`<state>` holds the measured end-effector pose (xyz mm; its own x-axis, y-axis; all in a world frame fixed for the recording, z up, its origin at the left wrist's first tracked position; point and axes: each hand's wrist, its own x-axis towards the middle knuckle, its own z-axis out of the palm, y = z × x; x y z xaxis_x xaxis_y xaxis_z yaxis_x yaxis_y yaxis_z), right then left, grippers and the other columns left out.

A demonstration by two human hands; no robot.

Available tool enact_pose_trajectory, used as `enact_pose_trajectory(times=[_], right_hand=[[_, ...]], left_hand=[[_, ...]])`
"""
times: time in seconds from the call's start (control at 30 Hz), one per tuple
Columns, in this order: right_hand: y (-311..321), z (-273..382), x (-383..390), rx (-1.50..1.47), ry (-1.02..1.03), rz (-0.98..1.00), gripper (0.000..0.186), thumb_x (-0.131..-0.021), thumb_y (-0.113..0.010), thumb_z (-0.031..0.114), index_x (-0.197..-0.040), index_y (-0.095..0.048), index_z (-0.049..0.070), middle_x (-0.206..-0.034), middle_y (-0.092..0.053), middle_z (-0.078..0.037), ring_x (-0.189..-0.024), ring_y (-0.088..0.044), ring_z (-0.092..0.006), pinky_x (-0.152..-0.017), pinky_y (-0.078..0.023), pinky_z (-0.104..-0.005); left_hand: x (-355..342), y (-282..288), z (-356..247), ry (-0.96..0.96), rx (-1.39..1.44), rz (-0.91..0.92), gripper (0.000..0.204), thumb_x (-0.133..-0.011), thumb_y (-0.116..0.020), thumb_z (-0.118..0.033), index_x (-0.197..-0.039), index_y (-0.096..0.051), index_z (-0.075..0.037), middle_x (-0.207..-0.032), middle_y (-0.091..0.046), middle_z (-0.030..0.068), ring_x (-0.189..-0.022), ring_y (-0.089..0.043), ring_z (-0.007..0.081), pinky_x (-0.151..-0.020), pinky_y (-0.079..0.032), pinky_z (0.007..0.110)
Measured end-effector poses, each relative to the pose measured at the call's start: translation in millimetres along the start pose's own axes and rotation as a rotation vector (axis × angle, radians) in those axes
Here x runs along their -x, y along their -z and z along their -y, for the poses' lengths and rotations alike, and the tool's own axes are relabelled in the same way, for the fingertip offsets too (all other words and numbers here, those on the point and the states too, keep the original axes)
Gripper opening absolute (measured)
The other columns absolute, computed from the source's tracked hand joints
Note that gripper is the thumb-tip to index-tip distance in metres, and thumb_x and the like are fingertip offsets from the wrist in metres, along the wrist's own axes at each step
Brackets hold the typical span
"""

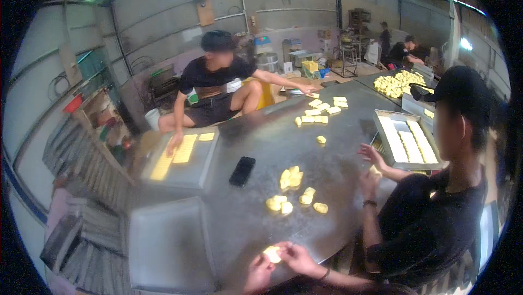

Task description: The person slides filled baking trays into a rack, retrieves an empty tray, and carries it to a table. The person then shapes dough pieces into logs by hand and arranges them in the tray.

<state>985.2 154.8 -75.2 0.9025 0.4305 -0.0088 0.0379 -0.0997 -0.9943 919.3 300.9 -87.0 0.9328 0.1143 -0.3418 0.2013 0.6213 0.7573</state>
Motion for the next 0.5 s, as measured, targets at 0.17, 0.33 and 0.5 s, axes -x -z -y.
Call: enact_pose_trajectory(times=[0.17, 0.33, 0.5], right_hand=[[26.5, -28.9, -22.0, -0.125, -0.112, -0.092, 0.02, -0.092, -0.057, 0.014, -0.106, -0.058, 0.0, -0.094, -0.063, -0.005, -0.085, -0.057, -0.0107, -0.077, -0.048, -0.026], [23.2, -4.2, -51.8, -0.106, -0.177, -0.129, 0.022, -0.092, -0.058, 0.017, -0.104, -0.058, -0.001, -0.095, -0.063, -0.006, -0.088, -0.057, -0.0109, -0.081, -0.047, -0.0269], [10.9, 4.9, -72.6, -0.118, 0.011, -0.018, 0.021, -0.091, -0.06, 0.014, -0.105, -0.055, -0.001, -0.088, -0.058, -0.002, -0.08, -0.054, -0.0096, -0.074, -0.046, -0.0249]], left_hand=[[21.7, -57.3, -42.7, -0.592, -0.96, -0.201, 0.038, -0.085, -0.067, -0.013, -0.118, -0.053, -0.001, -0.109, -0.06, 0.0093, -0.098, -0.056, 0.0172, -0.087, -0.045, 0.029], [102.3, -189.8, -104.1, -0.631, -0.702, 0.933, 0.027, -0.086, -0.063, -0.011, -0.111, -0.06, -0.001, -0.103, -0.064, 0.0103, -0.1, -0.059, 0.0194, -0.089, -0.046, 0.033], [122.5, -253.2, -79.9, -0.918, -0.371, 1.878, 0.03, -0.086, -0.063, -0.017, -0.112, -0.062, -0.002, -0.098, -0.065, 0.0119, -0.099, -0.058, 0.0275, -0.091, -0.045, 0.042]])
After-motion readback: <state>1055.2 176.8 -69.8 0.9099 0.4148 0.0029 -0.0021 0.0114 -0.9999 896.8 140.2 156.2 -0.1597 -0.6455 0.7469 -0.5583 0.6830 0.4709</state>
